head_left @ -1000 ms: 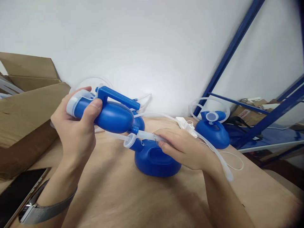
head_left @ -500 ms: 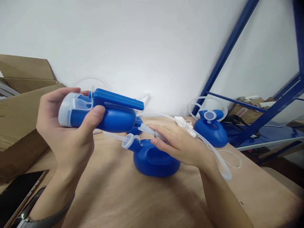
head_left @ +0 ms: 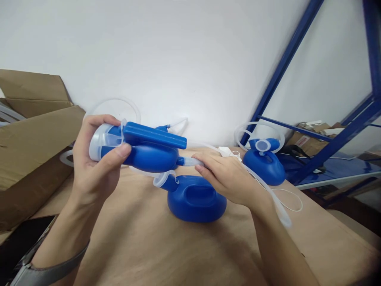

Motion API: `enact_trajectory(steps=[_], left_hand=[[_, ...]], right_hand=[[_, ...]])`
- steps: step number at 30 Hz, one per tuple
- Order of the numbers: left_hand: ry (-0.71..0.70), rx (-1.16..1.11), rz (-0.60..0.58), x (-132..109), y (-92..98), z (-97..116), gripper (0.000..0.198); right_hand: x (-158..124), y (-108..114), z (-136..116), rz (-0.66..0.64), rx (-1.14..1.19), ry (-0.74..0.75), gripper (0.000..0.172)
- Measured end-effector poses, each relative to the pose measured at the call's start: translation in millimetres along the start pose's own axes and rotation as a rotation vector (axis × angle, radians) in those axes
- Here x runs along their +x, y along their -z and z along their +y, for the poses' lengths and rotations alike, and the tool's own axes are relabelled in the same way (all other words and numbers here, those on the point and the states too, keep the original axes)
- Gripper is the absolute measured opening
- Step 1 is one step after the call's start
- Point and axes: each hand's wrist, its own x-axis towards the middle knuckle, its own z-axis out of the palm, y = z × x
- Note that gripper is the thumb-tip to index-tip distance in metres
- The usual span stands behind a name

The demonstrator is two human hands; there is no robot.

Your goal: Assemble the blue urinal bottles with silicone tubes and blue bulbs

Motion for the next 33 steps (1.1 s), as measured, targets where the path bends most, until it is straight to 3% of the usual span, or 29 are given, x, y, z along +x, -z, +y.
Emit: enact_trajectory(steps=[4, 7, 11, 16, 20, 24, 27, 33], left_hand=[[0.286, -0.123, -0.169, 2.3, 6.8, 15.5, 0.058], [0.419, -0.141, -0.165, 6.4, 8.9, 19.3, 0.055], [0.569, -0.003, -0.171, 10.3, 16.7, 6.1, 0.058], [0.777, 0.040, -0.474, 8.0, 29.5, -6.5, 0.093], [0.696, 0.002, -0.472, 7.7, 25.7, -1.0, 0.102], [0.439, 0.043, -0.413, 6.7, 23.7, 1.1, 0.063], [0.268, 0.084, -0.495, 3.8, 28.2, -1.8, 0.037], [0.057, 0.103, -0.621, 3.9, 39.4, -4.7, 0.028]], right_hand=[[-0.9, 2.6, 1.3, 0.007, 0.068, -0.008, 0.039], [-0.5, 1.9, 0.4, 0.006, 0.064, -0.008, 0.040], [-0.9, 0.1, 2.6, 0.059, 0.049, 0.004, 0.035], [-3.6, -2.4, 10.4, 0.199, -0.027, -0.040, 0.038], [-1.8, -10.1, 8.3, 0.279, -0.069, -0.026, 0.041], [0.1, -14.4, 2.3, 0.353, -0.018, -0.052, 0.036], [-1.3, -11.5, 1.0, 0.418, 0.021, -0.050, 0.032], [-3.5, -1.9, 0.8, 0.377, 0.121, 0.065, 0.027]])
